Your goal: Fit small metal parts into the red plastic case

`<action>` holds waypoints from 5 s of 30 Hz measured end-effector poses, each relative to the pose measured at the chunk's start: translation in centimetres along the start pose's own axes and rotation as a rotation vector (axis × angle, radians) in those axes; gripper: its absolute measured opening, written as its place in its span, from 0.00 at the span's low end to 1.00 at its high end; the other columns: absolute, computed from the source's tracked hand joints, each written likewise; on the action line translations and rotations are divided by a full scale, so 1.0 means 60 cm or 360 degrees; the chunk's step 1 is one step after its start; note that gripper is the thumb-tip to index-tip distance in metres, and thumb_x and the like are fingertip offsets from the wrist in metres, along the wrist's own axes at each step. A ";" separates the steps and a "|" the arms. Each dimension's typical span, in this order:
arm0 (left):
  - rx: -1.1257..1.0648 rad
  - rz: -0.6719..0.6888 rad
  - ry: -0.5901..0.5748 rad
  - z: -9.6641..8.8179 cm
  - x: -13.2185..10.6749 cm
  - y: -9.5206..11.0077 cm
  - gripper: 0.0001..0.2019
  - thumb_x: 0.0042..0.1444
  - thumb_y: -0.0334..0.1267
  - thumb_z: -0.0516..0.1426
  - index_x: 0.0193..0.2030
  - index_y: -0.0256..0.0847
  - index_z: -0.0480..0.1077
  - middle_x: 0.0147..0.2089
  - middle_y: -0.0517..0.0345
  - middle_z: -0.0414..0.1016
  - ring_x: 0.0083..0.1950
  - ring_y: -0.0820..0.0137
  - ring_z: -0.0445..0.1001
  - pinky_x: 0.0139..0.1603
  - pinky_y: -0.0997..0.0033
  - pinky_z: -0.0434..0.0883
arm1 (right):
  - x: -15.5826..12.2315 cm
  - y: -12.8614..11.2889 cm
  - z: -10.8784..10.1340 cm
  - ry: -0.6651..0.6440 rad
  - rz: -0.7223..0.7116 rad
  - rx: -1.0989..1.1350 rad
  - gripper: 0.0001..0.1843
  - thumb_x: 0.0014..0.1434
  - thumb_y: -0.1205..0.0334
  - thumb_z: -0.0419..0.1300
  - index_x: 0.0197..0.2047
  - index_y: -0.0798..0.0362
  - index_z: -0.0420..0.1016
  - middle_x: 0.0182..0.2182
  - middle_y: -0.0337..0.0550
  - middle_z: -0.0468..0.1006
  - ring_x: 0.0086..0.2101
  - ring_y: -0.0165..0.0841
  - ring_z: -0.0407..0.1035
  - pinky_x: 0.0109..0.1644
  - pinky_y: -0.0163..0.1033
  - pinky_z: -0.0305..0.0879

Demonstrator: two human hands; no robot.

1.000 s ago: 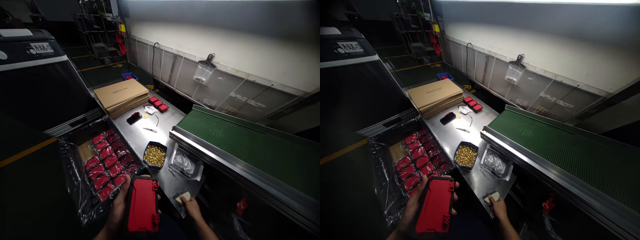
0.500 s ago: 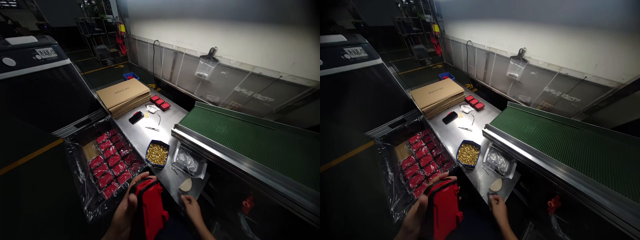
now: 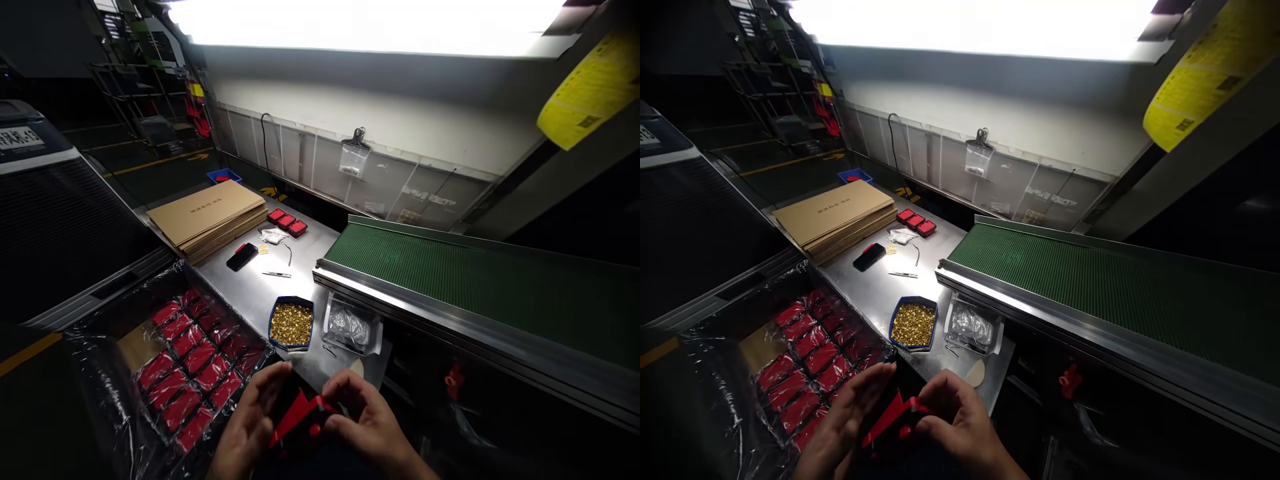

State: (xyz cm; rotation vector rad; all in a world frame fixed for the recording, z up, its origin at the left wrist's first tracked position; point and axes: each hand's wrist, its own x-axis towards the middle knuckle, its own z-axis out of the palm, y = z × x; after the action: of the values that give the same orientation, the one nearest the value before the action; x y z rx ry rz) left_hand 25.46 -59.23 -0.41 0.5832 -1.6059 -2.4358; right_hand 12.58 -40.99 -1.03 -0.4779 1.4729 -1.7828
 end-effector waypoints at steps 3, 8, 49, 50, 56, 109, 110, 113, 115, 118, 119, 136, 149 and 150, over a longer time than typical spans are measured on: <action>0.0000 -0.0292 -0.0422 -0.025 0.034 -0.014 0.33 0.55 0.58 0.65 0.63 0.46 0.67 0.69 0.43 0.64 0.73 0.46 0.56 0.75 0.46 0.50 | -0.005 -0.031 0.010 -0.0129 -0.0219 -0.0402 0.10 0.55 0.60 0.69 0.40 0.52 0.76 0.32 0.42 0.79 0.31 0.31 0.72 0.35 0.34 0.69; -0.0193 -0.0391 -0.1018 -0.018 0.058 -0.011 0.47 0.44 0.59 0.71 0.67 0.43 0.62 0.68 0.36 0.64 0.70 0.38 0.60 0.70 0.38 0.56 | -0.009 -0.058 0.021 -0.0318 -0.0491 -0.0343 0.12 0.54 0.60 0.71 0.41 0.49 0.78 0.32 0.42 0.79 0.33 0.32 0.74 0.38 0.36 0.72; -0.0174 -0.0087 -0.0288 0.033 0.025 -0.002 0.43 0.42 0.62 0.70 0.63 0.51 0.64 0.61 0.48 0.67 0.64 0.46 0.64 0.62 0.58 0.65 | -0.055 0.006 0.026 0.0236 -0.0405 -0.0463 0.49 0.54 0.29 0.59 0.72 0.38 0.51 0.62 0.52 0.70 0.63 0.52 0.63 0.61 0.50 0.71; -0.0185 -0.0120 -0.0270 0.030 0.029 -0.002 0.37 0.47 0.61 0.68 0.61 0.49 0.66 0.60 0.48 0.69 0.63 0.48 0.66 0.60 0.60 0.66 | -0.055 0.003 0.025 0.0265 -0.0421 -0.0469 0.51 0.53 0.30 0.61 0.72 0.39 0.49 0.62 0.51 0.70 0.62 0.52 0.64 0.57 0.48 0.74; -0.0713 -0.0222 -0.0401 0.028 0.038 0.002 0.31 0.60 0.64 0.54 0.58 0.43 0.71 0.58 0.45 0.73 0.58 0.50 0.71 0.56 0.60 0.69 | -0.058 -0.003 0.036 0.0378 -0.0537 -0.0542 0.52 0.51 0.30 0.63 0.72 0.35 0.48 0.63 0.49 0.69 0.62 0.52 0.63 0.60 0.50 0.70; -0.1423 -0.0800 0.0018 -0.044 -0.069 -0.069 0.38 0.61 0.65 0.52 0.62 0.32 0.70 0.56 0.33 0.77 0.57 0.48 0.76 0.62 0.41 0.70 | 0.100 0.358 -0.150 0.0545 0.0374 -0.1337 0.05 0.63 0.61 0.57 0.36 0.54 0.70 0.38 0.43 0.73 0.38 0.37 0.68 0.49 0.49 0.67; -0.1429 -0.0769 -0.0010 -0.045 -0.069 -0.073 0.37 0.62 0.66 0.50 0.62 0.33 0.69 0.56 0.34 0.77 0.55 0.49 0.77 0.60 0.43 0.71 | 0.097 0.361 -0.149 0.0580 0.0438 -0.1191 0.06 0.62 0.61 0.58 0.35 0.53 0.69 0.33 0.41 0.72 0.35 0.36 0.67 0.46 0.48 0.68; -0.1456 -0.0642 -0.0047 -0.046 -0.066 -0.082 0.38 0.64 0.67 0.44 0.62 0.33 0.69 0.55 0.36 0.78 0.53 0.52 0.78 0.57 0.44 0.74 | 0.090 0.365 -0.135 0.0641 0.0676 -0.0645 0.12 0.58 0.56 0.61 0.41 0.53 0.66 0.27 0.36 0.70 0.28 0.34 0.69 0.35 0.44 0.70; -0.1462 -0.0579 -0.0063 -0.045 -0.062 -0.082 0.39 0.64 0.67 0.42 0.62 0.34 0.68 0.54 0.36 0.78 0.52 0.52 0.78 0.56 0.44 0.74 | 0.083 0.359 -0.119 0.0614 0.0829 -0.0272 0.19 0.54 0.54 0.64 0.45 0.54 0.66 0.26 0.35 0.71 0.26 0.34 0.71 0.32 0.43 0.73; -0.1441 -0.0549 -0.0039 -0.039 -0.055 -0.071 0.39 0.65 0.67 0.41 0.62 0.33 0.68 0.53 0.36 0.78 0.52 0.52 0.78 0.55 0.44 0.75 | 0.069 0.329 -0.083 0.0479 0.0965 0.0133 0.22 0.47 0.55 0.69 0.43 0.56 0.71 0.22 0.33 0.69 0.24 0.29 0.69 0.33 0.39 0.74; -0.1441 -0.0529 -0.0042 -0.036 -0.054 -0.066 0.39 0.64 0.67 0.42 0.61 0.33 0.69 0.53 0.37 0.78 0.51 0.52 0.78 0.55 0.45 0.75 | 0.065 0.315 -0.070 0.0433 0.0984 0.0221 0.22 0.46 0.55 0.70 0.41 0.56 0.72 0.21 0.33 0.69 0.23 0.28 0.67 0.30 0.36 0.72; -0.1138 -0.0728 0.0383 -0.001 -0.054 -0.027 0.36 0.63 0.66 0.46 0.58 0.32 0.65 0.44 0.39 0.80 0.44 0.53 0.80 0.46 0.58 0.75 | 0.039 0.037 0.044 -0.0038 0.0537 0.0050 0.18 0.60 0.46 0.64 0.46 0.49 0.78 0.29 0.37 0.70 0.28 0.26 0.61 0.30 0.32 0.58; -0.1173 -0.0697 0.0334 0.005 -0.067 -0.021 0.37 0.64 0.66 0.46 0.68 0.39 0.51 0.50 0.40 0.77 0.50 0.51 0.78 0.51 0.51 0.74 | 0.008 -0.019 0.094 -0.0408 -0.0359 -0.1249 0.16 0.68 0.47 0.54 0.50 0.47 0.76 0.36 0.45 0.77 0.33 0.35 0.74 0.36 0.40 0.69; -0.1138 -0.0690 0.0327 0.005 -0.068 -0.020 0.38 0.63 0.67 0.46 0.68 0.39 0.51 0.50 0.40 0.77 0.50 0.50 0.78 0.51 0.51 0.74 | 0.007 -0.017 0.097 -0.0406 -0.0401 -0.1280 0.16 0.68 0.48 0.54 0.50 0.47 0.75 0.36 0.45 0.77 0.33 0.36 0.74 0.36 0.41 0.69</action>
State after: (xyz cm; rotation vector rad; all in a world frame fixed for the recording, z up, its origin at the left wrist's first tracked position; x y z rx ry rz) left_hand 29.15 -57.08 -0.47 1.0605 -0.4845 -2.8629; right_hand 16.04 -45.12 1.41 -1.2856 1.9639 -1.1675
